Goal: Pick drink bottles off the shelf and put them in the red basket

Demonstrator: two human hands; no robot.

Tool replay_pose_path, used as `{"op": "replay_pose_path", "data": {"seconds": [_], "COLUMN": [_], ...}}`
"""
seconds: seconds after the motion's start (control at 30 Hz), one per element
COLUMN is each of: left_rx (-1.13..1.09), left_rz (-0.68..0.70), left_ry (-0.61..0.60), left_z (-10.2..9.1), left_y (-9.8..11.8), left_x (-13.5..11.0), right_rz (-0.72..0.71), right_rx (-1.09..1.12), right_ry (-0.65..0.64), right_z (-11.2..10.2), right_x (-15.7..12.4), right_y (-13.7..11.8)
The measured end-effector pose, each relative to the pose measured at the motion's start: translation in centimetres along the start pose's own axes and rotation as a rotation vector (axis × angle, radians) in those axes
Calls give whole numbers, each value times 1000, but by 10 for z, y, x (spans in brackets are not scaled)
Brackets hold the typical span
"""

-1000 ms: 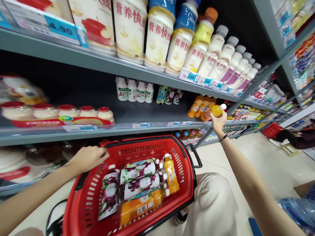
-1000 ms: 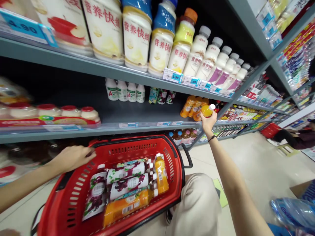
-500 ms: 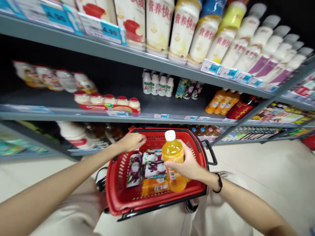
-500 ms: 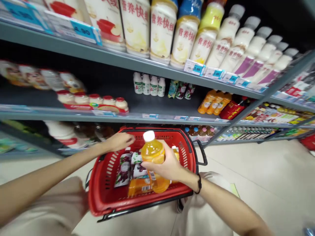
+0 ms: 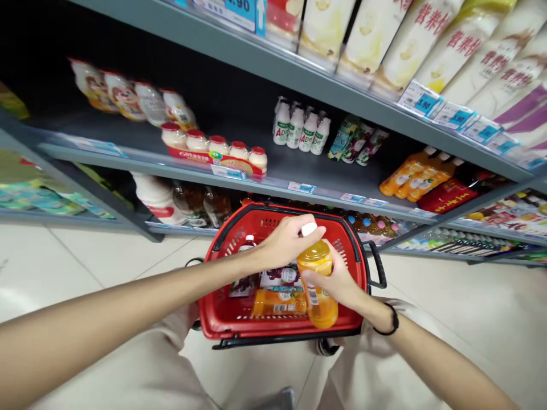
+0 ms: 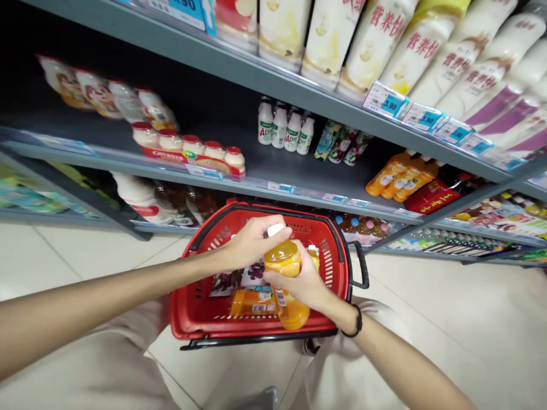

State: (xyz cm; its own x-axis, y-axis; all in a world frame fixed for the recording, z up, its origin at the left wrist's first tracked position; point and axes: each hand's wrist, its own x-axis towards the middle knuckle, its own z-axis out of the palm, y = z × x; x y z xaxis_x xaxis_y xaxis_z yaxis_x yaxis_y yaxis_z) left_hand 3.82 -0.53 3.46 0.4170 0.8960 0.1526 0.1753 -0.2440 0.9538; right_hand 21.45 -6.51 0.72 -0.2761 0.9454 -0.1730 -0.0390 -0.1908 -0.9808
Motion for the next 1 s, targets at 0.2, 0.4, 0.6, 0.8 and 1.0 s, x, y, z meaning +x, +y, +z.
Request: {"op": "replay_pose_path", "data": {"seconds": [0.2, 0.4, 0.6, 0.8, 1.0], "left_rx": [-129, -69, 91, 146, 177], "left_rz": [29, 127, 201, 219, 219], "left_ry": [4, 3, -35, -66, -63], "left_z": [-14, -17, -13, -10, -10], "left_y": [26, 27, 25, 23, 21], "left_x": [-1, 5, 2, -4, -5], "right_rz": [473, 427, 522, 543, 560], "right_rx": [404, 449, 384, 392, 395], "right_ry": [-459, -392, -217, -196, -209], "right_z": [-4, 21, 16, 11, 17], "right_x": [-2, -11, -15, -23, -21], "right_y": [-14, 9, 21, 23, 25]}}
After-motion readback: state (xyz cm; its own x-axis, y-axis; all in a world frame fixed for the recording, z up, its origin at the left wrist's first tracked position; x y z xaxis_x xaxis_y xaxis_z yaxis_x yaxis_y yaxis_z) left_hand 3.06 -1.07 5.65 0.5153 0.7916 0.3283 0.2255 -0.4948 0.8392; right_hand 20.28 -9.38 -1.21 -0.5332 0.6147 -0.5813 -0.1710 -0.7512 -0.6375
